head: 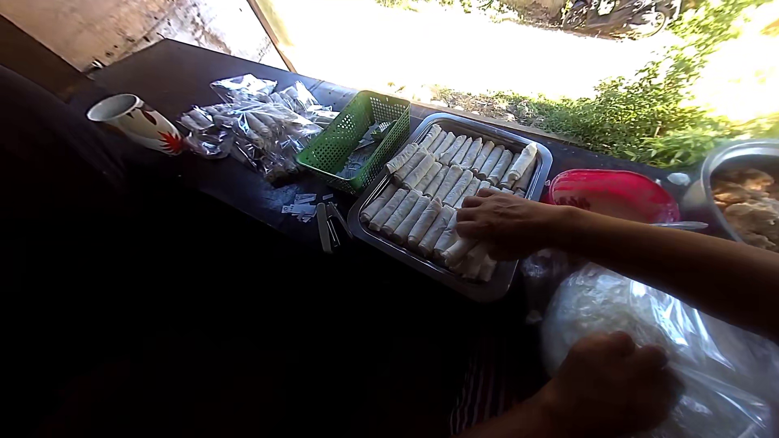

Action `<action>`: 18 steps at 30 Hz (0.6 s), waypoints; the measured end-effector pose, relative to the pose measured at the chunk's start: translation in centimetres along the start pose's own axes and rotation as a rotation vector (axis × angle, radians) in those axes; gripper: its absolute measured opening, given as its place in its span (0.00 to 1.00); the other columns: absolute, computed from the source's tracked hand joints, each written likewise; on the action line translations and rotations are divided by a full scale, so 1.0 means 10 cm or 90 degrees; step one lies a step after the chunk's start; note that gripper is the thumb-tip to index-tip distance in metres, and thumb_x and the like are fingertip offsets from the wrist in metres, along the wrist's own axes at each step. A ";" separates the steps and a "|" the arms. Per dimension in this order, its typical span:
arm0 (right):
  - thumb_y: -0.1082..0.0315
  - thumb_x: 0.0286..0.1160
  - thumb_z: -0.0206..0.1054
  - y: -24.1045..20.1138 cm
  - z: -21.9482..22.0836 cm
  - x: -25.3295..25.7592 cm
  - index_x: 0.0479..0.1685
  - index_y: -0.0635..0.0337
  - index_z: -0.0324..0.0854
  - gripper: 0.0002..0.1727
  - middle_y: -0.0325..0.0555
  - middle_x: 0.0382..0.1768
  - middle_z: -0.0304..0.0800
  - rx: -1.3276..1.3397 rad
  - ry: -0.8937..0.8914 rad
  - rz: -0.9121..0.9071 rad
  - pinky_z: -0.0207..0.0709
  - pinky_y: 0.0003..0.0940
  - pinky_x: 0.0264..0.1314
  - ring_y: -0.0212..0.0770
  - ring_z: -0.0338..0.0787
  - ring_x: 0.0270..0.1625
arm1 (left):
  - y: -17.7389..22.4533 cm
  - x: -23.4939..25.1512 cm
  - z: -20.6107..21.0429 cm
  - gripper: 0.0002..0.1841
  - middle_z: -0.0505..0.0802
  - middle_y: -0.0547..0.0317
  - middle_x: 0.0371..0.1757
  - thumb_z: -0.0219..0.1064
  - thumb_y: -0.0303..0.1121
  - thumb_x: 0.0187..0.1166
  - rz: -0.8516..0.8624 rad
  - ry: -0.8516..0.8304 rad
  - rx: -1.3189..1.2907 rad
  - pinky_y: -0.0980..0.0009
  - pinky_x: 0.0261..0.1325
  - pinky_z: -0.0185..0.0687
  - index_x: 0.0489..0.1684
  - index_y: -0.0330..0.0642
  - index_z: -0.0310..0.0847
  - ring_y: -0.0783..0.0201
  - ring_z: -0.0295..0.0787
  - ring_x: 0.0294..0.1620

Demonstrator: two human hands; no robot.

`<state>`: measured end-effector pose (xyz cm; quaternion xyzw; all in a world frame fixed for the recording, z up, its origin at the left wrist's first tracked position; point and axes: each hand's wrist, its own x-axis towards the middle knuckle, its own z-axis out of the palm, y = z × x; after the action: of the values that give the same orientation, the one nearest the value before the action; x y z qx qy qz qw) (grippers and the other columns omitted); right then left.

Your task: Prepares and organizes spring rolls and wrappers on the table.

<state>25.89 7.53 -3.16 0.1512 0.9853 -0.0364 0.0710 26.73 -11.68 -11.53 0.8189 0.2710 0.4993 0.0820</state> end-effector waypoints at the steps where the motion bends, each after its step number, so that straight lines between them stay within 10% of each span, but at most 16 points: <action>1: 0.72 0.48 0.83 0.01 -0.01 0.00 0.42 0.58 0.87 0.18 0.47 0.46 0.88 0.019 0.020 -0.006 0.76 0.50 0.57 0.52 0.85 0.57 | 0.00 0.00 0.00 0.10 0.96 0.59 0.39 0.66 0.23 0.72 0.000 0.001 -0.001 0.70 0.29 0.73 0.27 0.46 0.94 0.63 0.83 0.28; 11: 0.69 0.50 0.84 -0.01 0.27 0.05 0.47 0.66 0.85 0.23 0.61 0.57 0.86 0.129 0.164 0.037 0.81 0.51 0.63 0.59 0.85 0.64 | 0.05 0.00 -0.01 0.10 0.97 0.59 0.41 0.67 0.22 0.73 -0.015 0.003 0.015 0.72 0.33 0.78 0.35 0.45 0.95 0.63 0.85 0.30; 18: 0.61 0.54 0.83 -0.09 0.29 -0.02 0.43 0.60 0.84 0.20 0.48 0.38 0.89 0.083 0.167 0.081 0.77 0.49 0.51 0.52 0.88 0.49 | 0.10 0.08 -0.07 0.11 0.97 0.58 0.44 0.66 0.21 0.74 -0.014 -0.040 0.033 0.72 0.30 0.78 0.41 0.44 0.96 0.63 0.85 0.29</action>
<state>26.14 6.31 -5.92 0.2212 0.9701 -0.0753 -0.0658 26.83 -12.18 -10.16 0.8330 0.2904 0.4650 0.0747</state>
